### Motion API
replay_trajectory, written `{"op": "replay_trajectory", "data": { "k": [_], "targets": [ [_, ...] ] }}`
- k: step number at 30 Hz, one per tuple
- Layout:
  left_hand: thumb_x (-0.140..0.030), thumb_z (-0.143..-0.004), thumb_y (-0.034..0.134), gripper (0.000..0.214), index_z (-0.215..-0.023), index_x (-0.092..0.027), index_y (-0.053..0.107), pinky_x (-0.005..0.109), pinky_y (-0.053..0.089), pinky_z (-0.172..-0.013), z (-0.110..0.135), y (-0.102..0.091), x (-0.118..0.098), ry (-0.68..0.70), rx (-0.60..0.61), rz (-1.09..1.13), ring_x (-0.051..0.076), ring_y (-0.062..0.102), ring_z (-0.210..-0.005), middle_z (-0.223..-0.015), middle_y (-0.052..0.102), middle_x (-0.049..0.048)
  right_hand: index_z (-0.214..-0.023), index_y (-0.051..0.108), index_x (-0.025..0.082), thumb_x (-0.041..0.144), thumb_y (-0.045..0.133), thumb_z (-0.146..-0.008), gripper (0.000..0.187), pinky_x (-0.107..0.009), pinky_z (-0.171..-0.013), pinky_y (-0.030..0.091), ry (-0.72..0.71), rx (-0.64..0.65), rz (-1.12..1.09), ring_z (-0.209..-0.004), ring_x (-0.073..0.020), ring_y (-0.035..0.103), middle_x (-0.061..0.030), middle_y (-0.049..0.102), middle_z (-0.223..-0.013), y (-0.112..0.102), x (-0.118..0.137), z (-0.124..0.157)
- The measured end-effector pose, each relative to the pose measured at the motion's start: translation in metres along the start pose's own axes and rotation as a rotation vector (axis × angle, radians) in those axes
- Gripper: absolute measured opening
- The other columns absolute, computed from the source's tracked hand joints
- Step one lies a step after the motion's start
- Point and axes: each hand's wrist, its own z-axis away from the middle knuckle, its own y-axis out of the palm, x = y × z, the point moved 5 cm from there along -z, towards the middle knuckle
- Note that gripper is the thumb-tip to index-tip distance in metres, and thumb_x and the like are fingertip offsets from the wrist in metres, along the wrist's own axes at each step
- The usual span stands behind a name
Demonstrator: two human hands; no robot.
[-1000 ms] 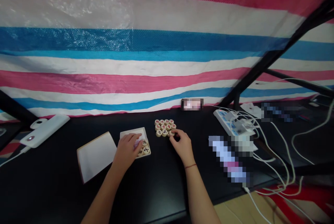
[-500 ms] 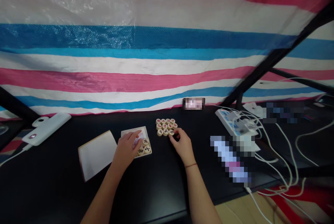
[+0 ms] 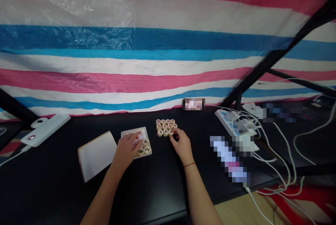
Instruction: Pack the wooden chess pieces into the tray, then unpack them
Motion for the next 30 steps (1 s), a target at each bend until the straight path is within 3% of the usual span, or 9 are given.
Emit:
{"op": "replay_trajectory", "data": {
  "k": [6,11,16,20,30],
  "targets": [
    [-0.031,-0.091,0.046,0.031,-0.116,-0.021,0.062,0.039,0.047,-0.088,0.0,0.0,0.001,0.001,0.003,-0.003,0.024,0.062,-0.1,-0.107,0.069,0.0072,-0.094,0.063,0.019,0.027,0.054,-0.081,0.018,-0.03,-0.066,0.046,-0.031,-0.022,-0.022,-0.07,-0.0174,0.056,-0.0057,0.062,-0.088,-0.002,0.001,-0.002],
    [-0.031,-0.093,0.045,0.031,-0.114,-0.02,0.064,0.037,0.046,-0.087,0.001,0.003,-0.001,0.019,0.038,-0.067,0.023,0.062,-0.099,-0.105,0.069,0.0073,-0.093,0.063,0.019,0.025,0.053,-0.084,0.015,-0.033,-0.074,0.048,-0.141,-0.158,-0.094,-0.083,-0.0211,0.06,-0.0072,0.064,-0.088,-0.013,0.029,0.002],
    [-0.03,-0.095,0.041,0.032,-0.117,-0.021,0.063,0.039,0.042,-0.085,0.002,0.009,-0.01,0.018,0.088,-0.256,0.026,0.061,-0.102,-0.109,0.069,0.0079,-0.103,0.065,0.021,0.025,0.048,-0.092,0.021,-0.032,-0.083,0.048,-0.245,0.121,-0.254,-0.088,-0.0186,0.064,-0.0055,0.07,-0.096,0.014,0.07,0.013],
    [-0.029,-0.096,0.04,0.03,-0.104,-0.022,0.068,0.04,0.04,-0.082,0.0,0.015,-0.021,0.06,0.159,-0.351,0.026,0.061,-0.099,-0.105,0.069,0.0074,-0.103,0.067,0.022,0.026,0.04,-0.098,0.028,-0.031,-0.087,0.046,-0.269,0.284,-0.229,-0.092,-0.0186,0.064,-0.0045,0.071,-0.098,0.034,0.085,0.021],
    [-0.031,-0.094,0.041,0.027,-0.091,-0.02,0.065,0.036,0.04,-0.079,-0.002,0.017,-0.024,0.022,0.122,-0.276,0.025,0.063,-0.094,-0.096,0.07,0.0079,-0.102,0.066,0.021,0.026,0.04,-0.098,0.027,-0.029,-0.083,0.045,-0.237,0.29,-0.197,-0.09,-0.0185,0.065,-0.0039,0.072,-0.095,0.038,0.087,0.022]
  ]
}}
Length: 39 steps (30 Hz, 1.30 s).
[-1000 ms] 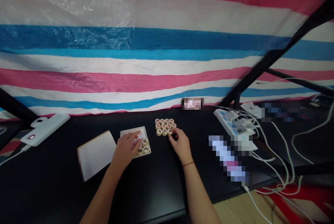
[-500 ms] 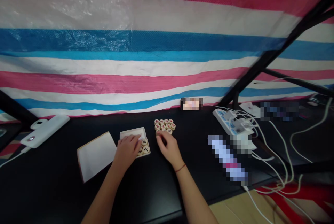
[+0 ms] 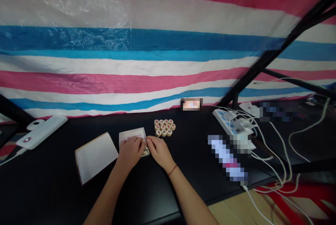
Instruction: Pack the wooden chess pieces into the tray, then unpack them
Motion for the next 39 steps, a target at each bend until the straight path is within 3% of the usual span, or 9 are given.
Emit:
{"op": "replay_trajectory", "data": {
  "k": [6,11,18,21,24,26,30,34,39],
  "targets": [
    [-0.032,-0.092,0.043,0.023,-0.089,-0.021,0.063,0.035,0.041,-0.078,-0.001,-0.007,0.002,-0.043,-0.044,0.153,0.023,0.065,-0.085,-0.087,0.071,0.0043,-0.101,0.065,0.021,0.023,0.037,-0.097,0.028,-0.032,-0.084,0.045,-0.037,-0.067,-0.024,-0.089,-0.0188,0.063,-0.0046,0.07,-0.091,-0.006,0.004,0.0],
    [-0.039,-0.093,0.043,0.027,-0.098,-0.021,0.063,0.032,0.046,-0.077,0.0,-0.017,0.002,-0.059,-0.141,0.422,0.019,0.065,-0.081,-0.091,0.071,0.0036,-0.11,0.061,0.02,0.021,0.06,-0.079,0.031,-0.037,-0.086,0.044,-0.128,-0.131,-0.023,-0.095,-0.0226,0.059,-0.0061,0.067,-0.099,-0.012,0.012,0.002],
    [-0.041,-0.09,0.046,0.026,-0.097,-0.022,0.063,0.032,0.05,-0.08,0.004,-0.015,0.002,-0.12,-0.14,0.621,0.019,0.065,-0.084,-0.091,0.072,0.0024,-0.105,0.063,0.021,0.023,0.06,-0.083,0.022,-0.037,-0.086,0.046,-0.151,-0.236,-0.051,-0.093,-0.0214,0.062,-0.0062,0.069,-0.098,-0.018,0.011,0.001],
    [-0.045,-0.09,0.047,0.03,-0.101,-0.022,0.062,0.033,0.051,-0.08,0.006,-0.014,0.01,-0.2,-0.173,0.675,0.02,0.066,-0.085,-0.093,0.072,0.0032,-0.102,0.064,0.021,0.024,0.056,-0.084,0.02,-0.038,-0.087,0.047,-0.048,-0.41,-0.027,-0.094,-0.0218,0.061,-0.0079,0.068,-0.098,-0.037,-0.007,0.002],
    [-0.047,-0.09,0.045,0.036,-0.111,-0.023,0.06,0.031,0.052,-0.074,0.007,-0.015,0.018,-0.254,-0.191,0.718,0.02,0.066,-0.086,-0.094,0.071,0.0038,-0.104,0.064,0.017,0.031,0.053,-0.083,0.027,-0.038,-0.083,0.049,0.168,-0.609,0.05,-0.092,-0.0237,0.06,-0.0117,0.066,-0.102,-0.062,-0.043,0.01],
    [-0.046,-0.091,0.042,0.037,-0.112,-0.023,0.061,0.031,0.052,-0.072,0.007,-0.017,0.022,-0.273,-0.188,0.715,0.02,0.066,-0.083,-0.094,0.071,0.004,-0.108,0.062,0.015,0.034,0.055,-0.079,0.035,-0.038,-0.078,0.049,0.33,-0.662,0.099,-0.084,-0.0239,0.06,-0.0119,0.067,-0.098,-0.074,-0.071,0.017],
    [-0.048,-0.091,0.04,0.04,-0.107,-0.022,0.066,0.032,0.052,-0.073,0.007,-0.019,0.026,-0.346,-0.195,0.736,0.02,0.067,-0.079,-0.091,0.072,0.0037,-0.098,0.063,0.017,0.033,0.057,-0.073,0.03,-0.034,-0.07,0.046,0.456,-0.574,0.175,-0.076,-0.0231,0.059,-0.0078,0.068,-0.085,-0.08,-0.104,0.023],
    [-0.052,-0.084,0.05,0.043,-0.11,-0.02,0.064,0.029,0.052,-0.066,0.006,-0.015,0.025,-0.371,-0.144,0.807,0.019,0.066,-0.073,-0.08,0.07,0.0014,-0.091,0.064,0.021,0.029,0.057,-0.073,0.021,-0.034,-0.074,0.043,0.426,-0.474,0.257,-0.08,-0.0235,0.058,-0.0056,0.069,-0.086,-0.074,-0.101,0.021],
    [-0.045,-0.083,0.053,0.04,-0.114,-0.021,0.062,0.029,0.052,-0.069,0.006,-0.014,0.024,-0.314,-0.169,0.686,0.017,0.064,-0.072,-0.075,0.064,-0.0007,-0.091,0.065,0.023,0.027,0.058,-0.075,0.018,-0.034,-0.073,0.04,0.405,-0.396,0.318,-0.082,-0.0239,0.055,-0.0047,0.069,-0.087,-0.07,-0.095,0.02]
  ]
}}
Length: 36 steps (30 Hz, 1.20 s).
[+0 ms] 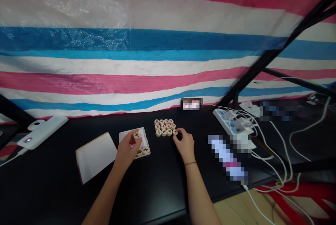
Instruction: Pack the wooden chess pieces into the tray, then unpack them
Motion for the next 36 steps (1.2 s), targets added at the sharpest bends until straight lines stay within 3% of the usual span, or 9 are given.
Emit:
{"op": "replay_trajectory", "data": {
  "k": [4,9,13,17,23,26,29,32,36],
  "targets": [
    [-0.04,-0.083,0.053,0.036,-0.112,-0.021,0.062,0.03,0.052,-0.071,0.001,-0.001,-0.003,0.072,-0.034,-0.056,0.017,0.062,-0.07,-0.073,0.061,-0.0013,-0.09,0.066,0.023,0.028,0.055,-0.077,0.018,-0.034,-0.073,0.04,-0.035,-0.012,-0.011,-0.083,-0.0238,0.055,-0.0053,0.07,-0.092,-0.007,0.006,-0.001],
    [-0.037,-0.084,0.056,0.032,-0.111,-0.022,0.061,0.034,0.051,-0.078,0.006,0.005,-0.011,0.201,-0.045,-0.154,0.02,0.063,-0.078,-0.08,0.064,0.002,-0.084,0.064,0.019,0.028,0.048,-0.085,0.019,-0.037,-0.078,0.045,-0.204,-0.24,-0.214,-0.078,-0.0211,0.059,-0.0081,0.067,-0.083,-0.03,0.051,0.011],
    [-0.029,-0.087,0.054,0.026,-0.111,-0.023,0.061,0.036,0.049,-0.087,0.016,0.018,-0.02,0.426,0.03,-0.214,0.021,0.063,-0.089,-0.094,0.069,0.0043,-0.091,0.063,0.021,0.027,0.056,-0.084,0.012,-0.032,-0.071,0.05,-0.514,0.026,-0.465,-0.073,-0.018,0.061,-0.0041,0.066,-0.079,-0.016,0.105,0.036],
    [-0.021,-0.089,0.051,0.027,-0.113,-0.025,0.061,0.038,0.049,-0.089,0.02,0.025,-0.019,0.496,0.076,-0.268,0.022,0.064,-0.096,-0.103,0.07,0.0049,-0.097,0.061,0.021,0.025,0.062,-0.08,0.018,-0.029,-0.069,0.051,-0.547,0.119,-0.578,-0.07,-0.0158,0.06,-0.0031,0.065,-0.082,-0.002,0.121,0.051],
    [-0.026,-0.09,0.052,0.041,-0.131,-0.024,0.051,0.041,0.047,-0.091,0.021,0.03,-0.021,0.54,0.062,-0.326,0.023,0.063,-0.099,-0.105,0.069,0.0069,-0.096,0.061,0.02,0.022,0.058,-0.082,0.015,-0.028,-0.069,0.05,-0.412,0.074,-0.575,-0.072,-0.0149,0.059,-0.0029,0.065,-0.083,-0.002,0.103,0.039],
    [-0.028,-0.091,0.05,0.04,-0.13,-0.024,0.051,0.039,0.047,-0.09,0.019,0.026,-0.022,0.51,0.046,-0.325,0.022,0.064,-0.092,-0.094,0.069,0.0042,-0.093,0.062,0.019,0.026,0.054,-0.083,0.014,-0.029,-0.071,0.049,-0.258,-0.097,-0.463,-0.074,-0.0165,0.059,-0.0056,0.066,-0.088,-0.013,0.072,0.021],
    [-0.027,-0.091,0.048,0.034,-0.125,-0.023,0.055,0.037,0.046,-0.087,0.015,0.017,-0.022,0.48,0.018,-0.308,0.02,0.063,-0.089,-0.091,0.068,0.0034,-0.092,0.063,0.017,0.036,0.055,-0.081,0.023,-0.032,-0.071,0.046,-0.007,-0.257,-0.279,-0.073,-0.0198,0.058,-0.0072,0.065,-0.083,-0.025,0.028,0.007],
    [-0.026,-0.092,0.046,0.03,-0.119,-0.022,0.058,0.035,0.047,-0.082,0.012,0.009,-0.022,0.486,-0.021,-0.282,0.02,0.063,-0.085,-0.087,0.068,0.0031,-0.087,0.064,0.017,0.041,0.054,-0.078,0.027,-0.033,-0.071,0.044,0.085,-0.192,-0.145,-0.075,-0.0223,0.057,-0.0077,0.065,-0.079,-0.025,0.001,0.0],
    [-0.023,-0.091,0.046,0.027,-0.114,-0.021,0.06,0.033,0.047,-0.078,0.012,0.003,-0.023,0.5,-0.076,-0.261,0.019,0.063,-0.079,-0.08,0.068,0.0018,-0.087,0.064,0.019,0.041,0.055,-0.076,0.026,-0.034,-0.077,0.043,0.038,-0.075,-0.093,-0.082,-0.0241,0.057,-0.0075,0.066,-0.083,-0.016,-0.002,0.0]
  ]
}}
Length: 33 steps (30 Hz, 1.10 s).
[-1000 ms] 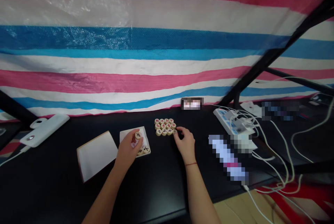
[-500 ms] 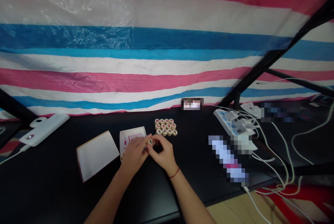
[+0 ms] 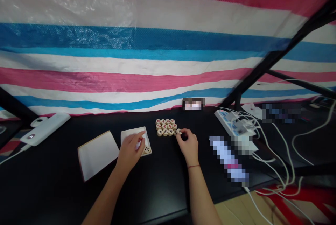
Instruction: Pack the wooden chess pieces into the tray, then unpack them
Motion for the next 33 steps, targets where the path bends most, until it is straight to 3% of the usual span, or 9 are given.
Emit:
{"op": "replay_trajectory", "data": {
  "k": [4,14,18,21,24,27,29,33],
  "targets": [
    [-0.023,-0.091,0.046,0.025,-0.11,-0.021,0.061,0.032,0.047,-0.077,0.0,-0.002,0.001,-0.002,-0.011,-0.018,0.018,0.063,-0.078,-0.08,0.068,0.0018,-0.09,0.064,0.021,0.037,0.056,-0.076,0.023,-0.036,-0.081,0.042,-0.032,0.088,0.034,-0.09,-0.0254,0.057,-0.0068,0.068,-0.09,0.009,0.004,0.003],
    [-0.026,-0.093,0.045,0.024,-0.107,-0.02,0.063,0.032,0.047,-0.077,0.0,-0.004,0.007,-0.014,-0.028,-0.039,0.018,0.063,-0.077,-0.079,0.068,0.002,-0.097,0.062,0.023,0.033,0.056,-0.079,0.022,-0.036,-0.076,0.04,-0.064,0.122,0.109,-0.09,-0.0253,0.059,-0.0052,0.069,-0.093,0.014,0.001,0.002],
    [-0.027,-0.093,0.044,0.025,-0.103,-0.02,0.065,0.033,0.047,-0.077,-0.005,-0.014,0.016,-0.026,-0.048,-0.064,0.019,0.063,-0.08,-0.085,0.07,0.004,-0.101,0.061,0.019,0.034,0.056,-0.079,0.027,-0.038,-0.078,0.041,-0.118,-0.02,0.027,-0.088,-0.0253,0.057,-0.0085,0.068,-0.096,0.002,0.015,0.004],
    [-0.028,-0.092,0.044,0.026,-0.102,-0.02,0.067,0.033,0.047,-0.077,-0.013,-0.026,0.03,-0.026,-0.027,-0.093,0.019,0.063,-0.08,-0.088,0.071,0.0051,-0.094,0.063,0.018,0.031,0.05,-0.087,0.02,-0.036,-0.081,0.042,-0.26,-0.087,-0.121,-0.086,-0.0231,0.058,-0.009,0.068,-0.092,-0.002,0.045,0.014],
    [-0.029,-0.092,0.045,0.026,-0.089,-0.02,0.069,0.032,0.043,-0.073,-0.016,-0.031,0.038,0.037,0.14,-0.202,0.02,0.061,-0.08,-0.087,0.07,0.0054,-0.103,0.065,0.021,0.031,0.045,-0.095,0.024,-0.033,-0.081,0.04,-0.436,0.196,-0.227,-0.085,-0.0196,0.06,-0.006,0.069,-0.091,0.019,0.083,0.032],
    [-0.027,-0.09,0.048,0.026,-0.077,-0.02,0.068,0.033,0.039,-0.07,-0.007,-0.032,0.039,0.105,0.248,-0.336,0.021,0.057,-0.081,-0.082,0.069,0.0052,-0.107,0.066,0.023,0.037,0.045,-0.097,0.027,-0.031,-0.077,0.036,-0.512,0.483,-0.125,-0.08,-0.0182,0.058,-0.0026,0.067,-0.082,0.045,0.108,0.051],
    [-0.026,-0.089,0.049,0.024,-0.076,-0.02,0.068,0.035,0.038,-0.072,0.004,-0.031,0.037,0.137,0.278,-0.386,0.023,0.055,-0.084,-0.084,0.068,0.0056,-0.096,0.068,0.022,0.038,0.043,-0.099,0.03,-0.031,-0.075,0.033,-0.526,0.553,-0.046,-0.078,-0.0173,0.057,-0.0024,0.066,-0.079,0.054,0.115,0.057],
    [-0.025,-0.09,0.047,0.024,-0.08,-0.019,0.068,0.039,0.036,-0.075,0.019,-0.028,0.036,0.14,0.286,-0.44,0.025,0.053,-0.09,-0.09,0.068,0.0068,-0.09,0.068,0.02,0.039,0.039,-0.1,0.036,-0.03,-0.074,0.03,-0.531,0.552,0.024,-0.079,-0.0164,0.056,-0.0034,0.067,-0.081,0.059,0.113,0.06]
  ]
}}
